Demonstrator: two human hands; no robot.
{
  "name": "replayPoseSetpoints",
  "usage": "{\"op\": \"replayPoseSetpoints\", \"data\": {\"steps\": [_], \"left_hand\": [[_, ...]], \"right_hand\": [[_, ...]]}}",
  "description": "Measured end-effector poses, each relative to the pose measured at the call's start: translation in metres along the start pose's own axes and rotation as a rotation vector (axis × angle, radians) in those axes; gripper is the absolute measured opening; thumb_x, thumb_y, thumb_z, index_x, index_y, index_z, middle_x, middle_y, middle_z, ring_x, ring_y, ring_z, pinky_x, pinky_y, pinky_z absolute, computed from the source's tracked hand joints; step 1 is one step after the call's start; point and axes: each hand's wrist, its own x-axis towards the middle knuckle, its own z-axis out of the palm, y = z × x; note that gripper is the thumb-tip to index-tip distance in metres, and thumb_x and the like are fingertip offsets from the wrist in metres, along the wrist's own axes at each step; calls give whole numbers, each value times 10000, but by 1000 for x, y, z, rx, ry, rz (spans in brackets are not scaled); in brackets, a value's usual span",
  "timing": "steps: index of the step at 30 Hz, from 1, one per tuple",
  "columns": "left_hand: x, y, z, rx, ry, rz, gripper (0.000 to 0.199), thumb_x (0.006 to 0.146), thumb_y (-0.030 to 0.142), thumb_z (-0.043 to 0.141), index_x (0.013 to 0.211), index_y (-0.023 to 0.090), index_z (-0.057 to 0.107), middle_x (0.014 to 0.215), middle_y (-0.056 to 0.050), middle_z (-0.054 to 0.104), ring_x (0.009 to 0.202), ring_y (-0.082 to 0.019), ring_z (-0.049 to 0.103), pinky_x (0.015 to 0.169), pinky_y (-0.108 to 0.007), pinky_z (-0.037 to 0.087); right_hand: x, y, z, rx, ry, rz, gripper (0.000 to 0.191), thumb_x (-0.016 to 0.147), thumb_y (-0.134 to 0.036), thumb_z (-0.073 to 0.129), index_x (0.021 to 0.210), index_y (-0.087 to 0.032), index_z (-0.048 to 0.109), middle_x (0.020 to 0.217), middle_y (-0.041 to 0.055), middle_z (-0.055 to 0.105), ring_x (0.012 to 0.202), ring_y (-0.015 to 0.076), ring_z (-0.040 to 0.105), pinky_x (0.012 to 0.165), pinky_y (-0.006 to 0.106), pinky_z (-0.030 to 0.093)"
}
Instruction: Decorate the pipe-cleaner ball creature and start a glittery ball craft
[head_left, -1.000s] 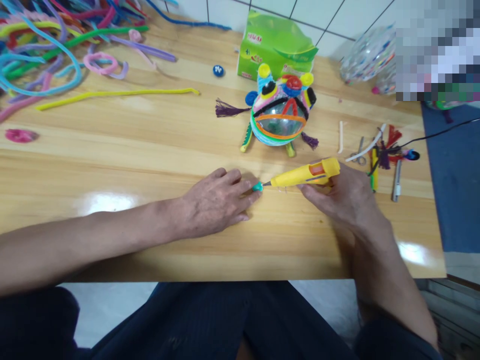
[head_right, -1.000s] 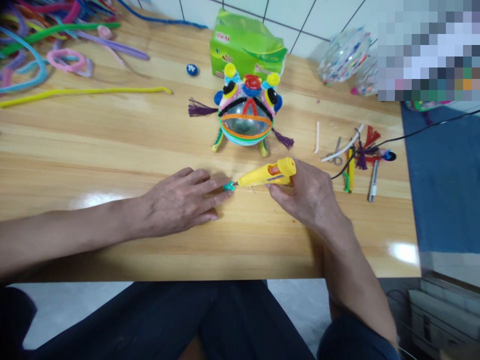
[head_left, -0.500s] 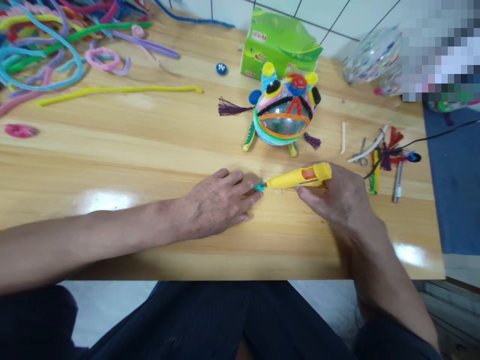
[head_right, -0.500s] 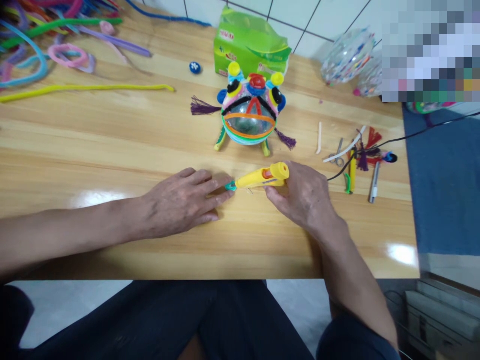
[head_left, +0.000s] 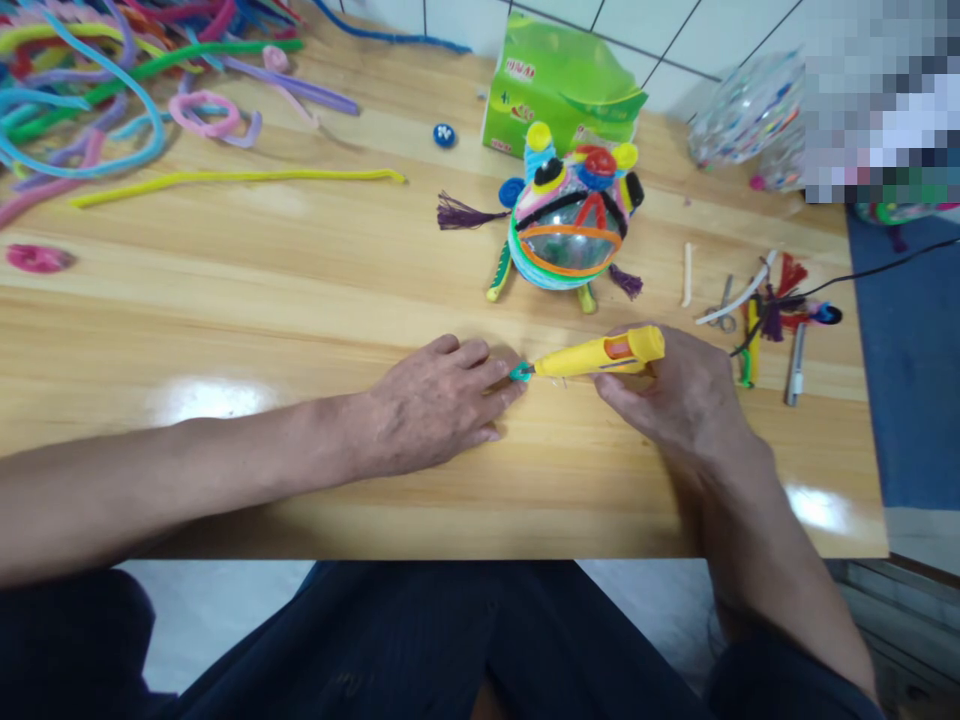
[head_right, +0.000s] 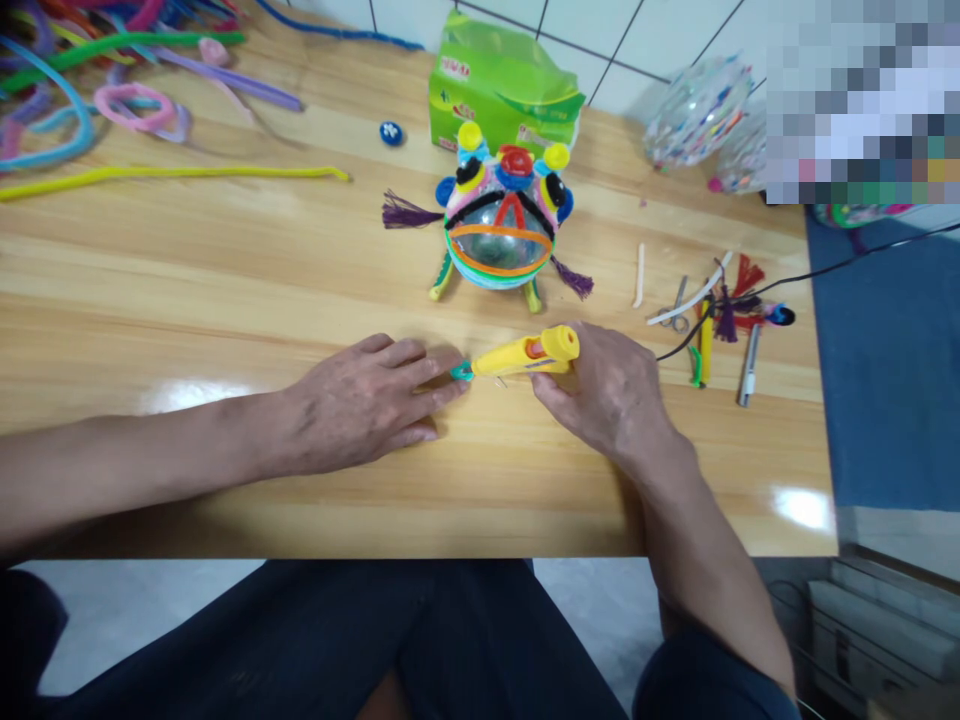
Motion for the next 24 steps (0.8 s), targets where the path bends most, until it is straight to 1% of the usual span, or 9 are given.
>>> {"op": "replayPoseSetpoints", "data": {"steps": [4, 9, 15, 20, 24], "left_hand": [[1, 0, -1, 3, -13, -2, 424, 1137, 471, 548, 1468, 235, 668, 1448, -95, 696, 1224, -274, 614, 931, -406, 479], [2, 0, -2, -6, -46, -10, 422, 1132, 470, 560, 1472, 244, 665, 1494, -93, 676, 1256, -276, 611, 948, -406, 484], [2, 0, -3, 6, -41, 0, 446, 1135, 490, 549, 1481, 235, 669, 1485, -100, 680, 1264, -291, 611, 947, -418, 482], [2, 1, -4, 10, -72, -6, 449, 1134, 496, 547, 1480, 239, 672, 1525, -94, 659, 1275, -295, 606, 967, -426, 485], [2, 1, -3, 6, -50, -2, 454, 1126, 492, 569, 1484, 233, 668, 1517, -100, 662, 1265, -298, 608, 960, -426, 490]], "right_hand": [[1, -2, -1, -34, 7, -25, 270, 843, -395, 678, 1047, -220, 710, 842, 72, 794, 784, 296, 747, 692, 382, 551], [2, -6, -4, -95, -14, -12, 248, 828, -368, 665, 1029, -229, 709, 825, 68, 790, 787, 299, 746, 686, 378, 533], [4, -10, -6, -95, -39, 59, 292, 840, -424, 712, 1061, -234, 708, 866, 81, 794, 814, 304, 747, 682, 375, 514], [5, -12, -5, -119, -72, 89, 250, 841, -379, 664, 1042, -232, 696, 866, 88, 792, 840, 317, 752, 704, 379, 524], [5, -12, -5, -161, -97, 89, 257, 821, -353, 669, 1047, -231, 686, 872, 83, 794, 824, 314, 748, 689, 371, 525]]}}
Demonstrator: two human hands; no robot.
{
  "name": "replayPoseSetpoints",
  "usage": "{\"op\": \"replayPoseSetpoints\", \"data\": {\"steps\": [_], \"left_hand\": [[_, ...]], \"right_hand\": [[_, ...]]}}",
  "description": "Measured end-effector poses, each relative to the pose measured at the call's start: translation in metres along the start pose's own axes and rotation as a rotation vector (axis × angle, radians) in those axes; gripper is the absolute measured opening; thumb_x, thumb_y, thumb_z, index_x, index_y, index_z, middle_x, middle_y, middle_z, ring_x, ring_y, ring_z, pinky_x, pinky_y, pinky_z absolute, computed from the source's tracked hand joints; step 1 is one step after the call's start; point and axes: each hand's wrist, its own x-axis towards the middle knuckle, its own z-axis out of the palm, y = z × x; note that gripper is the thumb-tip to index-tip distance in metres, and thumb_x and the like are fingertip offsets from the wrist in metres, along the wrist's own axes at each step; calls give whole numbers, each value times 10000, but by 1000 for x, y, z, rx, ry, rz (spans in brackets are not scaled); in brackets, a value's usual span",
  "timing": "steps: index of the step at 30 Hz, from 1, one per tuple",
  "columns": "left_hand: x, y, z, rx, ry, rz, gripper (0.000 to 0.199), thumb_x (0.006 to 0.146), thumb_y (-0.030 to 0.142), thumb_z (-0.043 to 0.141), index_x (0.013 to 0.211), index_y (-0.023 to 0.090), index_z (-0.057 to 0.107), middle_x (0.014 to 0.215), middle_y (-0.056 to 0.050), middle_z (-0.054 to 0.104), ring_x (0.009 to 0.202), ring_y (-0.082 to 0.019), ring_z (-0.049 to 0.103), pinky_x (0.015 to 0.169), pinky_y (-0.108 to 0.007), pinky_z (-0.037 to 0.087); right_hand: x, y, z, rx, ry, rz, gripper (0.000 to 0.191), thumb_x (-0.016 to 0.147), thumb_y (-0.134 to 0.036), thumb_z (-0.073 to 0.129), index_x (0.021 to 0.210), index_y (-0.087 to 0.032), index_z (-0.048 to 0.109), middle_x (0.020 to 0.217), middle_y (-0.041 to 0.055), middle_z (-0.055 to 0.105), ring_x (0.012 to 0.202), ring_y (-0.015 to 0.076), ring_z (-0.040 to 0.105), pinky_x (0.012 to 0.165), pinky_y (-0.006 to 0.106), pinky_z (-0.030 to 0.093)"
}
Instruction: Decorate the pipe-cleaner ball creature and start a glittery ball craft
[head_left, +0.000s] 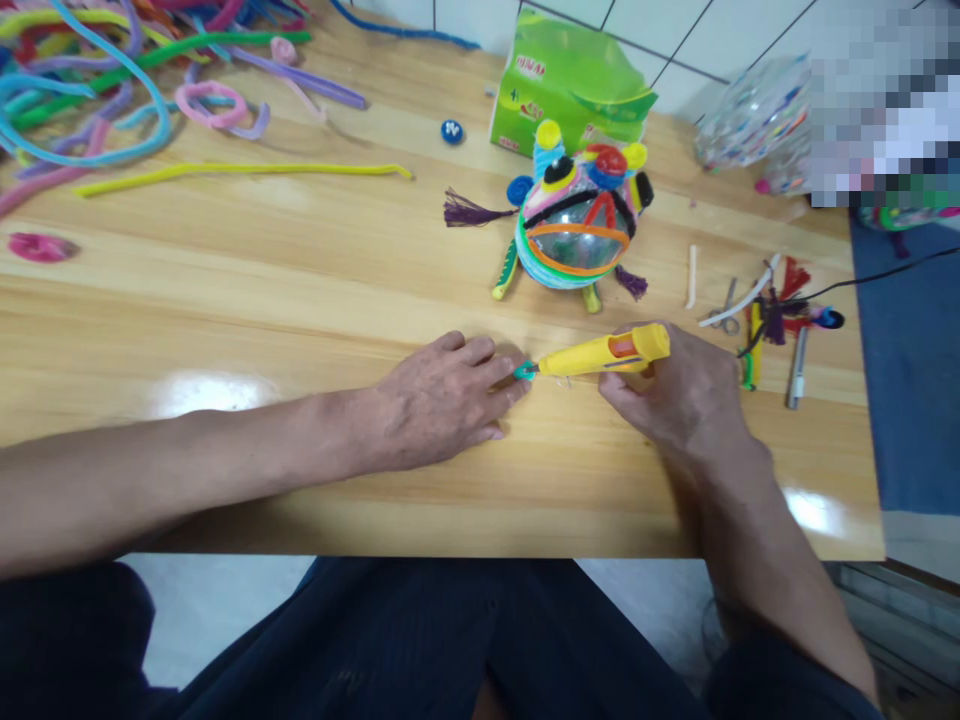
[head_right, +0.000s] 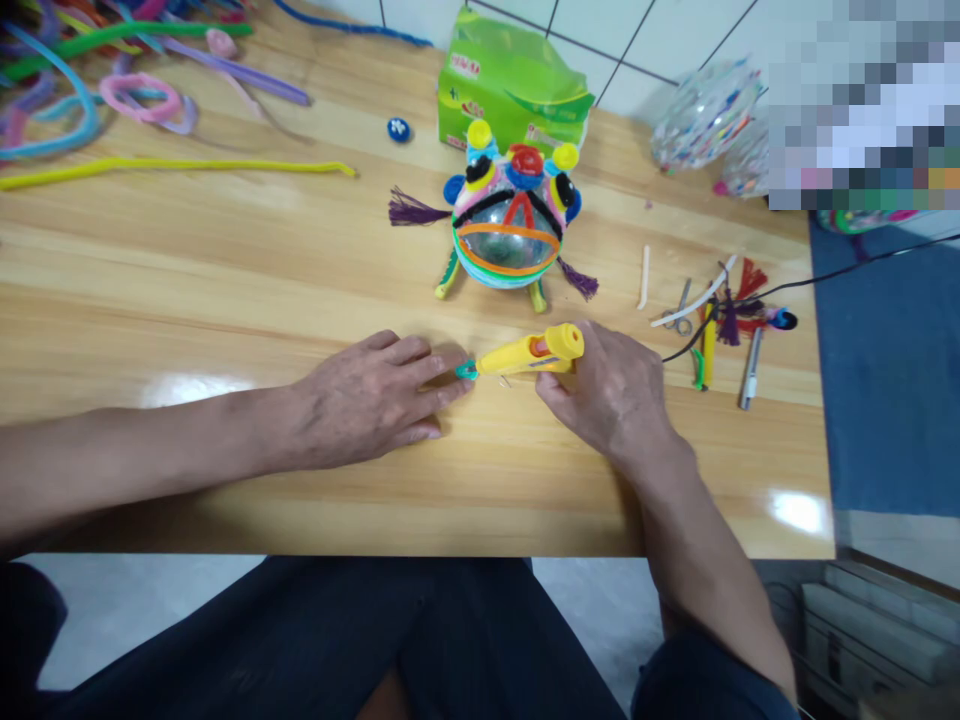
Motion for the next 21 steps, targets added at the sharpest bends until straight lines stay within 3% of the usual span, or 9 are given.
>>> {"op": "replayPoseSetpoints", "data": {"steps": [10, 21], "left_hand": [[-1, -1, 3, -26, 42, 3, 436, 1111, 477, 600, 1459, 227, 682, 1482, -111, 676, 1251, -291, 606, 940, -405, 480], [0, -1, 1, -47, 12, -4, 437, 1101, 463, 610, 1468, 231, 663, 1476, -120, 674, 1268, -294, 593, 945, -399, 463]], "right_hand": [[-1, 4, 1, 19, 64, -47, 221, 781, -326, 647, 983, -241, 674, 819, 77, 771, 759, 297, 723, 613, 364, 488], [-3, 6, 0, 75, 14, -5, 221, 830, -323, 670, 1036, -241, 671, 857, 92, 763, 799, 329, 732, 658, 391, 509]]}}
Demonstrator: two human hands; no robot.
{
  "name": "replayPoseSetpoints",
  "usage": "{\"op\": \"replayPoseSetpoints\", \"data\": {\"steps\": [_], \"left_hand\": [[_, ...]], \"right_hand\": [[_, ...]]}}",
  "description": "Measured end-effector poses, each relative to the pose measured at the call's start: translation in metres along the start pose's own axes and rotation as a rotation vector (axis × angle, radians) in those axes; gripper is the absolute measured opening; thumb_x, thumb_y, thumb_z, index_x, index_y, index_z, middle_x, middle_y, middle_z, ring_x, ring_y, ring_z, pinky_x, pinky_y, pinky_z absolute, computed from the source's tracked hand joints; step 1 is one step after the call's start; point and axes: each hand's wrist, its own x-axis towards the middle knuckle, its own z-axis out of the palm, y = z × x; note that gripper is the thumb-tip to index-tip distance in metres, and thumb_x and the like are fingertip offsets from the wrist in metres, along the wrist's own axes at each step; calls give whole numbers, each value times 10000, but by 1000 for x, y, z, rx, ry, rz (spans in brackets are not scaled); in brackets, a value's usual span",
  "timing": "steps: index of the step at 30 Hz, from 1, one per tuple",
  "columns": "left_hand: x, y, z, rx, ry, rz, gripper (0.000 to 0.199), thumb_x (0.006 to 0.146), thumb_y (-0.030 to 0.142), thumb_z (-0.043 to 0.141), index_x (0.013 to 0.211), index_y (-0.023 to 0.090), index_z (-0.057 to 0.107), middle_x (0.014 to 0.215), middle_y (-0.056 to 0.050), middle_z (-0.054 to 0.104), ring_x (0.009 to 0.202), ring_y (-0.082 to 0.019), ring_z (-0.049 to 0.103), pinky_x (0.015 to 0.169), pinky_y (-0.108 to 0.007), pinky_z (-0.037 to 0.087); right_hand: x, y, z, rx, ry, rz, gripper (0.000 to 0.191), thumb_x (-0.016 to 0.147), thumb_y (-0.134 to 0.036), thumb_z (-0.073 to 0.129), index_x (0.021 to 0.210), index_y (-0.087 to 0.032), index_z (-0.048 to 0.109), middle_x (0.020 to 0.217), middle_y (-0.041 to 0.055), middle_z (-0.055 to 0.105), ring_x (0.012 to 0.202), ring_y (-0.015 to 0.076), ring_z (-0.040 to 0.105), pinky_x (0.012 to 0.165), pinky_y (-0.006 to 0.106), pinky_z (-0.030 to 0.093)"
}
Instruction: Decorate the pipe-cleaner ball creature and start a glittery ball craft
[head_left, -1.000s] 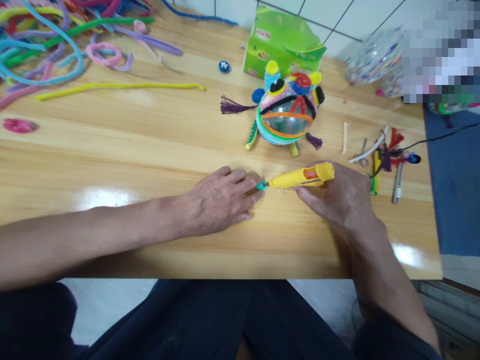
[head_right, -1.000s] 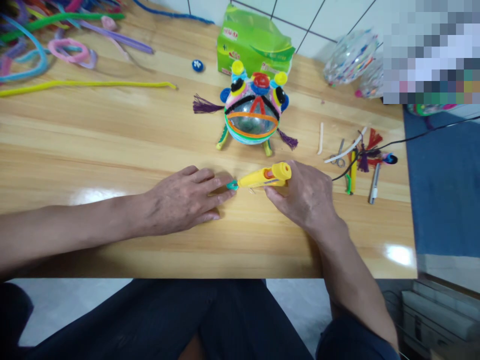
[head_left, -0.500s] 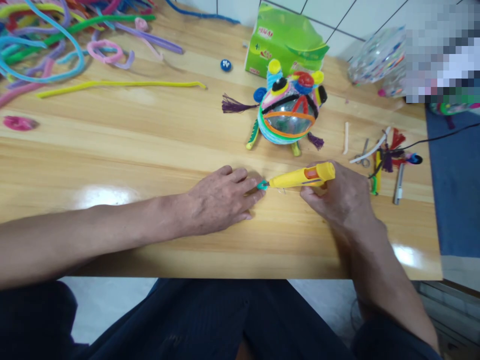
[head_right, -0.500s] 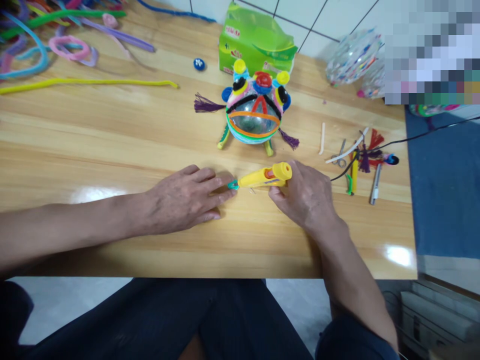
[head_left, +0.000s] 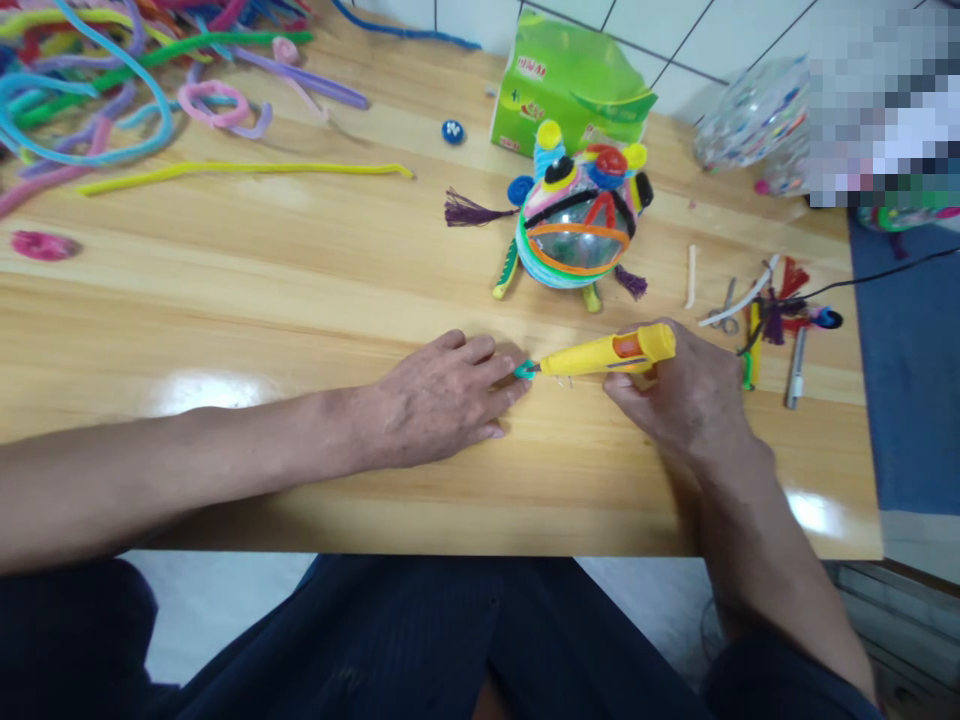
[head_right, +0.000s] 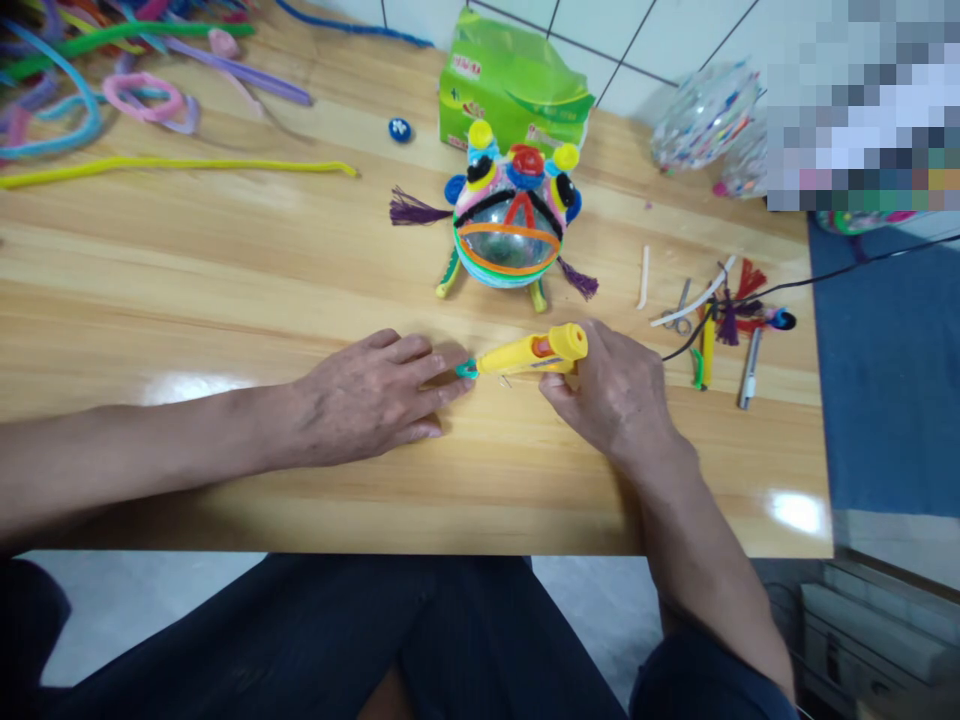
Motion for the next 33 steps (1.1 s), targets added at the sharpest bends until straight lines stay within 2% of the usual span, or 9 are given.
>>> {"op": "replayPoseSetpoints", "data": {"steps": [11, 22, 33], "left_hand": [[0, 0, 1, 9, -8, 5, 452, 1110, 479, 594, 1476, 222, 666, 1510, -122, 661, 1276, -295, 593, 956, -407, 474], [0, 0, 0, -5, -8, -7, 428, 1107, 472, 596, 1452, 233, 679, 1515, -114, 658, 1288, -291, 591, 973, -401, 470], [0, 0, 2, -7, 2, -4, 444, 1102, 474, 608, 1458, 220, 679, 1495, -124, 664, 1275, -299, 588, 960, -417, 481]], "right_hand": [[1, 0, -1, -37, 33, -51, 207, 815, -311, 654, 1010, -248, 684, 828, 69, 775, 753, 288, 716, 620, 366, 496], [1, 2, -1, 46, -25, -28, 193, 874, -347, 650, 1035, -245, 675, 859, 89, 738, 835, 323, 729, 671, 388, 517], [0, 1, 0, 14, -9, -8, 194, 863, -345, 662, 1038, -267, 693, 858, 81, 753, 830, 322, 734, 652, 393, 535]]}}
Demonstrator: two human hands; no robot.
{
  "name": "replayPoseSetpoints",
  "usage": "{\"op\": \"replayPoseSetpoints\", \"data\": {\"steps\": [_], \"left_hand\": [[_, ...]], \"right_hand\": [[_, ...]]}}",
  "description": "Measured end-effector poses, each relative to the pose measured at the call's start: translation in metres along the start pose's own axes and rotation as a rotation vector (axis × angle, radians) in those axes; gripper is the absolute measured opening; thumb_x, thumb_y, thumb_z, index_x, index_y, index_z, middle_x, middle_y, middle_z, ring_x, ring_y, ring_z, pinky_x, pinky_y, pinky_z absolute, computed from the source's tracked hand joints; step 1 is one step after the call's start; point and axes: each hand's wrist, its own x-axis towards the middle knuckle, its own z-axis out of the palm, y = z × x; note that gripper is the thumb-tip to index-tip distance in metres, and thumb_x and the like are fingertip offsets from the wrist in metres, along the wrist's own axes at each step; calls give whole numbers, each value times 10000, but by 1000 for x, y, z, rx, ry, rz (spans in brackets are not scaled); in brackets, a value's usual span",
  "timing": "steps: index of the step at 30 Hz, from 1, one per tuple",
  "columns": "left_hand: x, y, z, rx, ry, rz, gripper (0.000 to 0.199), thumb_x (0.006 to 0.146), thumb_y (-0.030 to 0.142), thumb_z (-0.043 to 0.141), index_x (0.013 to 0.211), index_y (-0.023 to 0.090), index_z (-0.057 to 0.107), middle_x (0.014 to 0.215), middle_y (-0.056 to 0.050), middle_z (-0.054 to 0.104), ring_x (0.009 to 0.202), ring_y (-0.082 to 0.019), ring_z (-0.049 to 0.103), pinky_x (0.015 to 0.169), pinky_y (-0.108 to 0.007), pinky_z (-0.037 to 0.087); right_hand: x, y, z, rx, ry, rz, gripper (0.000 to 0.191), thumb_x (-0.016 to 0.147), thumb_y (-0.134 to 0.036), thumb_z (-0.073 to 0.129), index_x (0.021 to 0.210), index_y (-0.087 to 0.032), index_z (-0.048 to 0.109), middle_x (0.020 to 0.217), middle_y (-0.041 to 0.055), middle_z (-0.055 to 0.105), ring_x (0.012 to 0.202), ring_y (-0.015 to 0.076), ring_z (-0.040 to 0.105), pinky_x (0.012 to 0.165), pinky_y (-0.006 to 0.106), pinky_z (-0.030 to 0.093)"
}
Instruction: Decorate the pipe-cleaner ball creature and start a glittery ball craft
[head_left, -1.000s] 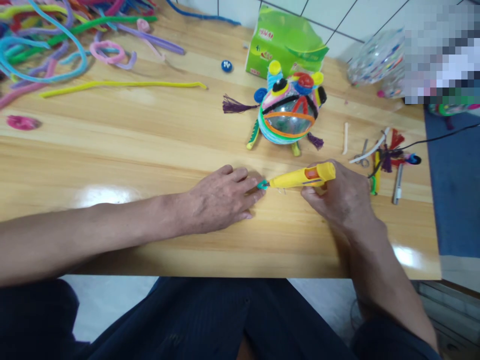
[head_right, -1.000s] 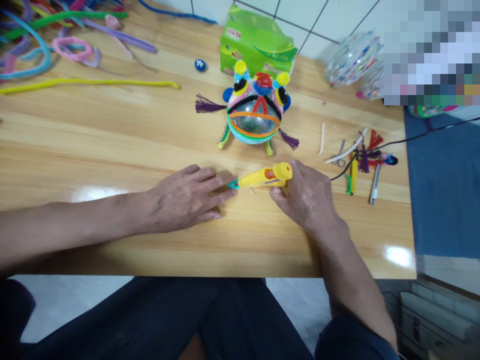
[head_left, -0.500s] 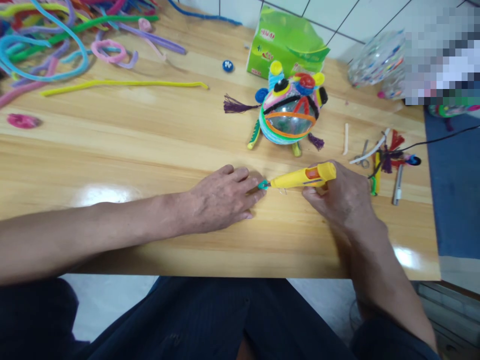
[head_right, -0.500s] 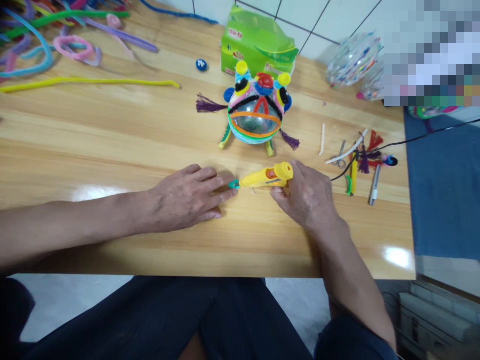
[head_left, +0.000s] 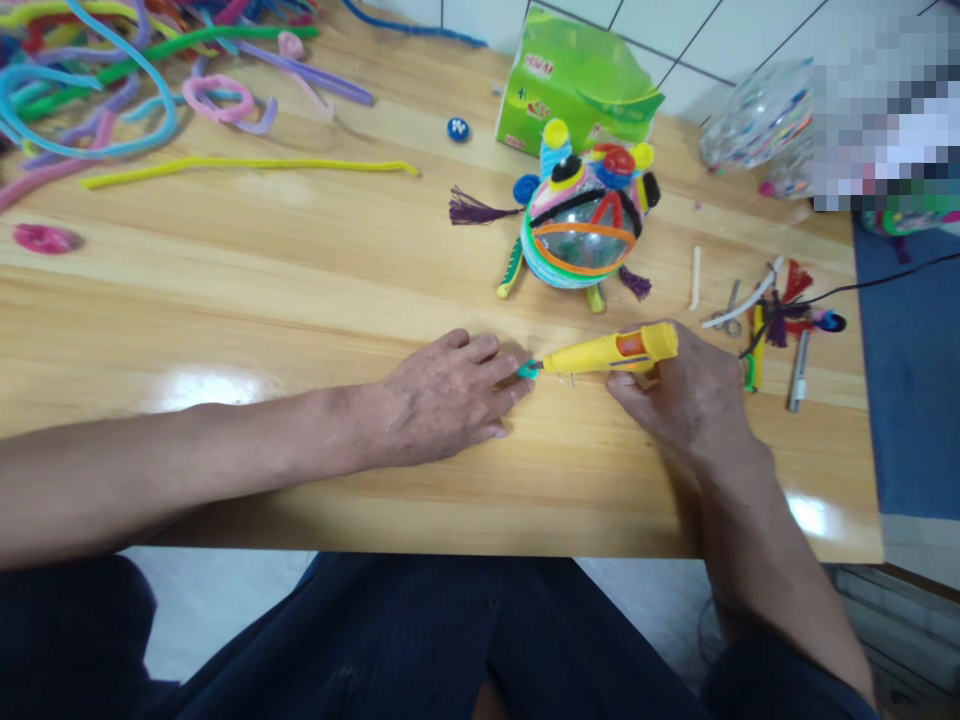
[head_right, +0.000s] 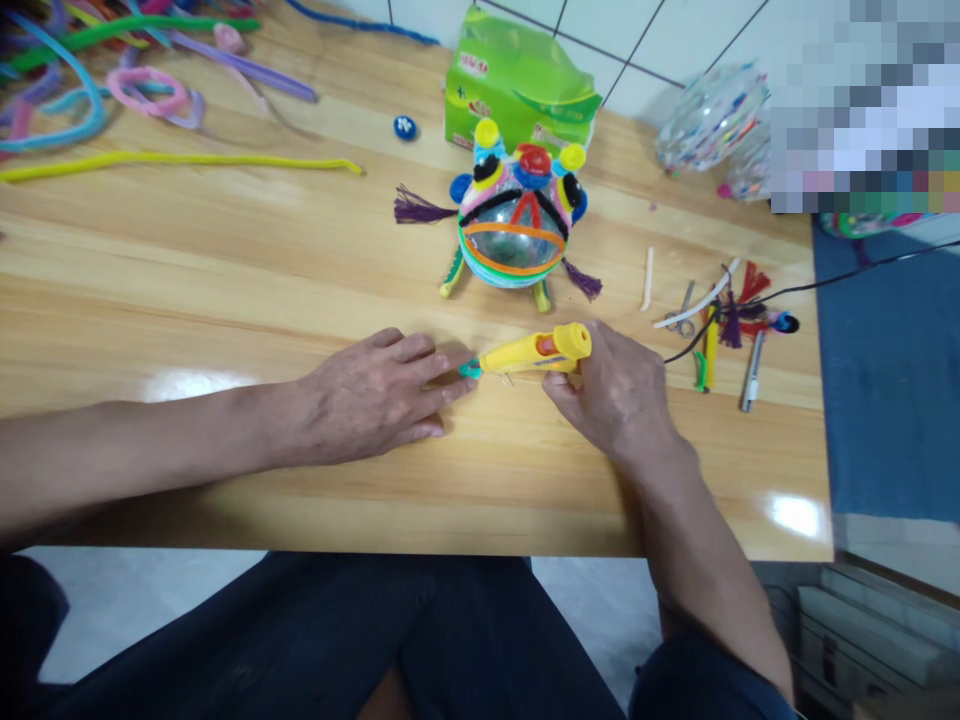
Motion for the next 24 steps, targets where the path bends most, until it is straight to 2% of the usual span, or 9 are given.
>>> {"op": "replayPoseSetpoints", "data": {"steps": [7, 11, 17, 24], "left_hand": [[0, 0, -1, -2, 3, 4, 429, 1102, 469, 608, 1445, 223, 685, 1508, -117, 664, 1276, -298, 592, 956, -414, 479], [0, 0, -1, 13, -10, 7, 445, 1104, 475, 607, 1460, 215, 675, 1513, -121, 663, 1283, -302, 593, 957, -415, 476], [0, 0, -2, 15, -11, 6, 451, 1110, 473, 596, 1471, 213, 668, 1538, -126, 647, 1293, -303, 589, 968, -420, 472], [1, 1, -2, 10, -18, 0, 456, 1109, 481, 601, 1472, 212, 663, 1526, -126, 651, 1307, -305, 587, 975, -411, 470]], "right_hand": [[0, 0, -1, -22, 20, -31, 193, 835, -293, 648, 1022, -269, 686, 846, 72, 772, 790, 305, 736, 643, 384, 536], [1, 0, -2, -13, 74, -66, 188, 803, -293, 627, 985, -259, 661, 822, 57, 754, 760, 288, 726, 646, 377, 535], [1, 0, -4, -24, 5, -13, 178, 819, -289, 662, 996, -274, 675, 866, 74, 764, 809, 316, 739, 671, 402, 550], [1, 0, 0, 7, 17, -14, 168, 842, -322, 683, 998, -263, 660, 860, 75, 770, 802, 310, 744, 652, 383, 539]]}}
